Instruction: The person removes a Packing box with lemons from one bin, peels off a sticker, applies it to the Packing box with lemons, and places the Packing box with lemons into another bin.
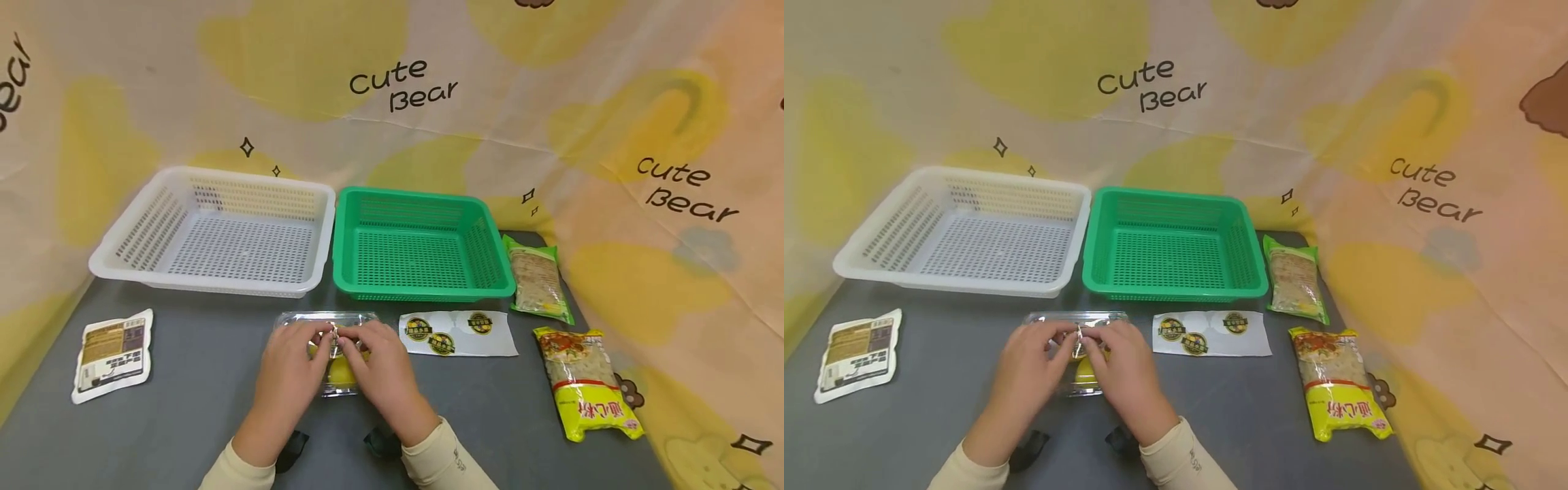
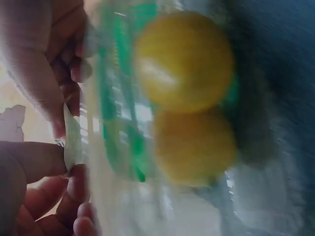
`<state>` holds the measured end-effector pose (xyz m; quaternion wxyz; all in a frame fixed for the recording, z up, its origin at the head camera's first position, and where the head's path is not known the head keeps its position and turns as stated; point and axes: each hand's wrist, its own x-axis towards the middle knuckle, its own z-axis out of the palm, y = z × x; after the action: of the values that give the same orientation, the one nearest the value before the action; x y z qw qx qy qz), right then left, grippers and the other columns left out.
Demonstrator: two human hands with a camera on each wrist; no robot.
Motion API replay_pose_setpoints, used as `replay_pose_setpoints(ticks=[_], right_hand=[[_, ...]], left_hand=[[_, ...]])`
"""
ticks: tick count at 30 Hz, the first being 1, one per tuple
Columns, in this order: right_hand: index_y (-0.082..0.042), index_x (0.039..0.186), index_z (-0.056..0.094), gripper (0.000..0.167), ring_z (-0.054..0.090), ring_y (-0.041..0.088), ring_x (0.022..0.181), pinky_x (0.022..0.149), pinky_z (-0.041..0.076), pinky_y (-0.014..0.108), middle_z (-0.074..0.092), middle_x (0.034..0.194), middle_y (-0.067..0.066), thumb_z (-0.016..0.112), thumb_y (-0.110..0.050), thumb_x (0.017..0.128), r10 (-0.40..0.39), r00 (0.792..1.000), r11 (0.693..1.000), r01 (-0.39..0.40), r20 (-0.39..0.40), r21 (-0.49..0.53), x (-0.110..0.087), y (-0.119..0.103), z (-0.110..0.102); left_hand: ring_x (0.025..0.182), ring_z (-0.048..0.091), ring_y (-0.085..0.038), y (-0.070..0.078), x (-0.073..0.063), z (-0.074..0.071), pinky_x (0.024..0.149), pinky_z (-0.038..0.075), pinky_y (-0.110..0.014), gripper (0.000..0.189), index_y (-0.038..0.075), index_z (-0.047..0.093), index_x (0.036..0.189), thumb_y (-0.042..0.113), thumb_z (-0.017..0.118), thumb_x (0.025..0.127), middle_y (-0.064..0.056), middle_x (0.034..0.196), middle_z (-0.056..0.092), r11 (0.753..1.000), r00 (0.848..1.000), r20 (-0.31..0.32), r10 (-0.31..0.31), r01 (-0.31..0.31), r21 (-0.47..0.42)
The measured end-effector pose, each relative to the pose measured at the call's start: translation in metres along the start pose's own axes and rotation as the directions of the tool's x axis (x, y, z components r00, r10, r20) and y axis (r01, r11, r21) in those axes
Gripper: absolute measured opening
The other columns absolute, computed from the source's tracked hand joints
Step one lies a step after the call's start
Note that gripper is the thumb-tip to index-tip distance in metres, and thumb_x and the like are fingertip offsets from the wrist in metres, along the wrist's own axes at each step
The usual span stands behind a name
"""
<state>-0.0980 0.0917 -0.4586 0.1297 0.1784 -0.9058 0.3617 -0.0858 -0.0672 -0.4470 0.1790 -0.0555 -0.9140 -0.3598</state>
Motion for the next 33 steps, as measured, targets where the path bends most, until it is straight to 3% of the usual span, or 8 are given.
replay_pose_setpoints(ticks=[5,8,13,19,27,30,33], right_hand=[[-0.017,0.112,0.083,0.015,0.064,0.018,0.097,0.086,0.054,0.035,0.072,0.098,-0.006,0.078,-0.021,0.099,-0.029,0.999,0.990,0.032,0.024,-0.140,-0.002,-0.004,0.012],[-0.017,0.111,0.084,0.015,0.063,0.018,0.092,0.081,0.054,0.033,0.071,0.094,-0.006,0.080,-0.021,0.097,-0.037,0.999,0.983,0.040,0.017,-0.180,-0.003,-0.004,0.014],[-0.017,0.110,0.084,0.015,0.059,0.018,0.085,0.074,0.051,0.032,0.069,0.090,-0.005,0.082,-0.020,0.096,-0.070,0.998,0.975,0.069,0.003,-0.211,-0.003,-0.003,0.017],[-0.016,0.109,0.085,0.015,0.056,0.017,0.083,0.071,0.049,0.030,0.066,0.087,-0.005,0.083,-0.020,0.095,-0.093,0.996,0.965,0.088,-0.009,-0.248,-0.004,-0.001,0.021],[-0.014,0.108,0.085,0.015,0.052,0.018,0.081,0.070,0.047,0.031,0.062,0.088,-0.003,0.084,-0.020,0.094,-0.119,0.992,0.961,0.103,-0.046,-0.257,-0.006,0.002,0.025],[-0.015,0.109,0.086,0.016,0.053,0.019,0.085,0.073,0.048,0.033,0.062,0.094,-0.001,0.084,-0.021,0.094,-0.114,0.992,0.960,0.097,-0.050,-0.264,-0.006,0.003,0.025],[-0.020,0.112,0.086,0.018,0.057,0.023,0.099,0.082,0.050,0.039,0.067,0.109,0.002,0.081,-0.026,0.097,-0.095,0.995,0.945,0.081,-0.030,-0.318,-0.009,0.002,0.024]], left_hand=[[0.084,0.059,-0.035,-0.012,-0.007,0.005,0.082,0.049,-0.048,0.013,-0.001,0.083,0.097,0.003,0.087,0.085,-0.011,0.083,0.073,0.983,0.988,-0.077,0.136,-0.124,0.138],[0.083,0.056,-0.035,-0.016,-0.010,0.008,0.075,0.050,-0.046,0.015,-0.001,0.084,0.096,0.003,0.090,0.082,-0.011,0.080,0.069,0.965,0.973,-0.111,0.203,-0.180,0.189],[0.081,0.053,-0.033,-0.020,-0.012,0.012,0.069,0.049,-0.043,0.017,0.000,0.084,0.097,0.002,0.089,0.081,-0.010,0.080,0.066,0.949,0.954,-0.143,0.263,-0.229,0.216],[0.083,0.054,-0.033,-0.025,-0.014,0.016,0.070,0.051,-0.043,0.021,-0.001,0.084,0.101,0.000,0.090,0.081,-0.011,0.084,0.069,0.946,0.948,-0.142,0.284,-0.253,0.201],[0.086,0.056,-0.035,-0.030,-0.015,0.021,0.066,0.046,-0.046,0.022,0.001,0.084,0.100,0.003,0.092,0.080,-0.011,0.086,0.068,0.952,0.948,-0.167,0.272,-0.240,0.191],[0.092,0.056,-0.040,-0.033,-0.015,0.021,0.069,0.044,-0.052,0.021,0.004,0.085,0.098,0.007,0.094,0.079,-0.014,0.095,0.068,0.957,0.948,-0.192,0.253,-0.216,0.194],[0.105,0.053,-0.047,-0.037,-0.015,0.021,0.079,0.043,-0.062,0.025,0.005,0.085,0.100,0.011,0.095,0.078,-0.022,0.114,0.066,0.973,0.960,-0.205,0.191,-0.159,0.166]])
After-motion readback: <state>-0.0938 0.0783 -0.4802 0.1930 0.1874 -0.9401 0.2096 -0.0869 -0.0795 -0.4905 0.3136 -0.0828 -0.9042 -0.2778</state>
